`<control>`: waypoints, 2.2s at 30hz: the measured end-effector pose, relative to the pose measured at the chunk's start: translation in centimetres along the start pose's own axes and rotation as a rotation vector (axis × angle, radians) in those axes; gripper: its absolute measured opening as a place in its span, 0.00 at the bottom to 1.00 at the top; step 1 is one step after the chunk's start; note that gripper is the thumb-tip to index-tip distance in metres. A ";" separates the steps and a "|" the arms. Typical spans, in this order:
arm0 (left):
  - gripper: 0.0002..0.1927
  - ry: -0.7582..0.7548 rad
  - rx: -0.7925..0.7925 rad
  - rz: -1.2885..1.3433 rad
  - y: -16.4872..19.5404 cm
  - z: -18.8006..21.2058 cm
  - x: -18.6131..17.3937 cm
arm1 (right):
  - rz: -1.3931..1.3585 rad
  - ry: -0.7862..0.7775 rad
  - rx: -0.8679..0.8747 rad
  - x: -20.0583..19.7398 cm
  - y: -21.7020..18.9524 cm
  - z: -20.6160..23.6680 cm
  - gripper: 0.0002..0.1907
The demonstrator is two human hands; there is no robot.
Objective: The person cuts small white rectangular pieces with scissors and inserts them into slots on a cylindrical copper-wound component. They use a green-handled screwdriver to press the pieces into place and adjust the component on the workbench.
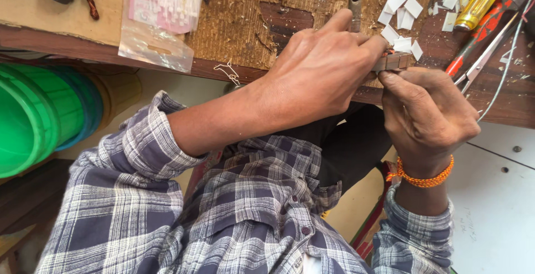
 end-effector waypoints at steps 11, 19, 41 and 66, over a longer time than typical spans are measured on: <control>0.10 0.018 -0.001 0.079 -0.7 -0.4 -0.3 | 0.088 0.190 -0.044 1.8 -1.9 -0.9 0.14; 0.08 -0.040 -0.034 0.111 -0.9 0.6 -0.3 | 0.054 -0.066 0.067 -0.6 -2.7 -2.0 0.10; 0.25 -0.009 -0.031 0.138 -1.0 2.2 -0.3 | -0.146 0.249 0.299 2.4 -1.2 1.0 0.14; 0.25 -0.210 -0.106 0.127 -1.1 1.8 0.2 | 0.067 0.277 0.393 3.4 -2.5 1.7 0.06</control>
Point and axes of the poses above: each hand's wrist, its own z-axis away from the middle knuckle, its own x-axis out of the palm, y = z × x, the point moved 6 cm from there along -z, towards the middle knuckle, and after that the axes turned 3 degrees about -y, right-handed, at the moved point
